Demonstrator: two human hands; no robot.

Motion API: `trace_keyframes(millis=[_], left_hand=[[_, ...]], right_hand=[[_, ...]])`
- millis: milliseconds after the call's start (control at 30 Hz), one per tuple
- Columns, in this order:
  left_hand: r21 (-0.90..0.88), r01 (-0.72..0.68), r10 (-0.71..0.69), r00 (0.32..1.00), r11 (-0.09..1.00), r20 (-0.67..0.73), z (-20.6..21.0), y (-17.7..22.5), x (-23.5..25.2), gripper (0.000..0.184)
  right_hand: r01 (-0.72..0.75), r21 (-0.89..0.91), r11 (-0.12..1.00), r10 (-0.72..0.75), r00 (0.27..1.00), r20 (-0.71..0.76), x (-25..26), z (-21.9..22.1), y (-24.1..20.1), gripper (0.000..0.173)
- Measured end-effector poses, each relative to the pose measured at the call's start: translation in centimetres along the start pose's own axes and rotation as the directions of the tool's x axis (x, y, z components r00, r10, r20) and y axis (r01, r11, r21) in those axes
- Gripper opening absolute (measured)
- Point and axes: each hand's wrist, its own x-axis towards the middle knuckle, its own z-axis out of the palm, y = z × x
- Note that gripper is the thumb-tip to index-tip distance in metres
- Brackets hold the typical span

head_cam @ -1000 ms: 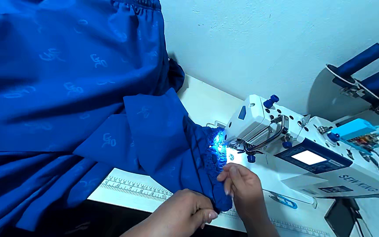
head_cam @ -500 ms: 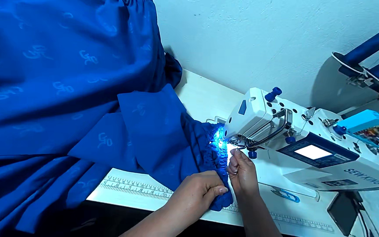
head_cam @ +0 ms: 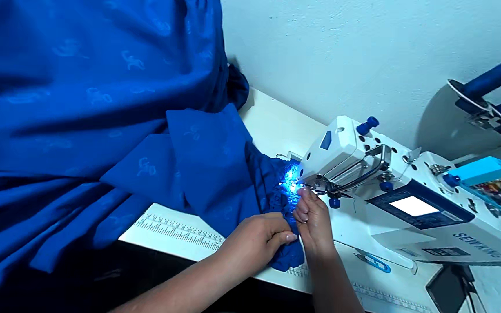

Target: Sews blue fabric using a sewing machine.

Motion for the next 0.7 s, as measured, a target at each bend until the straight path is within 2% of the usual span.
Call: trace_keyframes(millis=[67, 167, 233, 300, 400, 467, 533, 633, 700], left_hand=[[0.044, 0.031, -0.036, 0.992, 0.999, 0.119, -0.3, 0.9, 0.4, 0.035], [0.088, 0.059, -0.082, 0.951, 0.994, 0.299, 0.1, 1.7, 1.0, 0.036], [0.1, 0.06, -0.09, 0.937, 0.993, 0.338, 0.4, 1.8, 1.1, 0.037], [0.078, 0.057, -0.079, 0.945, 0.995, 0.317, 0.4, 1.7, 0.8, 0.037], [-0.004, 0.02, -0.019, 0.976, 1.0, 0.218, 0.3, 1.1, 0.0, 0.037], [-0.021, 0.007, -0.003, 0.988, 1.0, 0.158, 0.4, 0.8, -0.3, 0.037], [0.002, 0.015, -0.015, 0.99, 1.0, 0.144, 0.4, 0.6, -0.3, 0.037], [0.05, 0.003, -0.009, 0.992, 0.999, 0.127, 0.5, 0.5, -0.1, 0.037], [0.054, 0.016, -0.025, 0.983, 0.998, 0.18, 0.5, 0.8, 0.3, 0.037]], right_hand=[[0.025, -0.032, 0.999, -0.026, 0.998, -0.05, -0.4, -0.8, 0.1, 0.033], [-0.017, -0.058, 0.998, 0.01, 0.993, -0.117, -0.8, -2.2, 0.5, 0.034], [-0.03, -0.076, 0.997, 0.018, 0.989, -0.148, -0.9, -2.7, 0.7, 0.033], [-0.031, -0.142, 0.989, 0.015, 0.994, -0.109, -1.1, -2.9, 0.6, 0.032], [-0.085, -0.305, 0.948, 0.117, 0.99, 0.085, -0.5, -2.7, 0.2, 0.03], [-0.104, -0.351, 0.931, 0.16, 0.978, 0.135, 0.2, -1.9, -0.2, 0.027], [-0.106, -0.298, 0.949, 0.138, 0.986, 0.089, 0.6, -1.2, -0.3, 0.027], [-0.031, -0.163, 0.986, 0.022, 0.998, -0.059, 0.4, -1.6, 0.0, 0.027], [0.025, -0.149, 0.989, -0.044, 0.991, -0.128, -0.2, -2.5, -0.1, 0.027]])
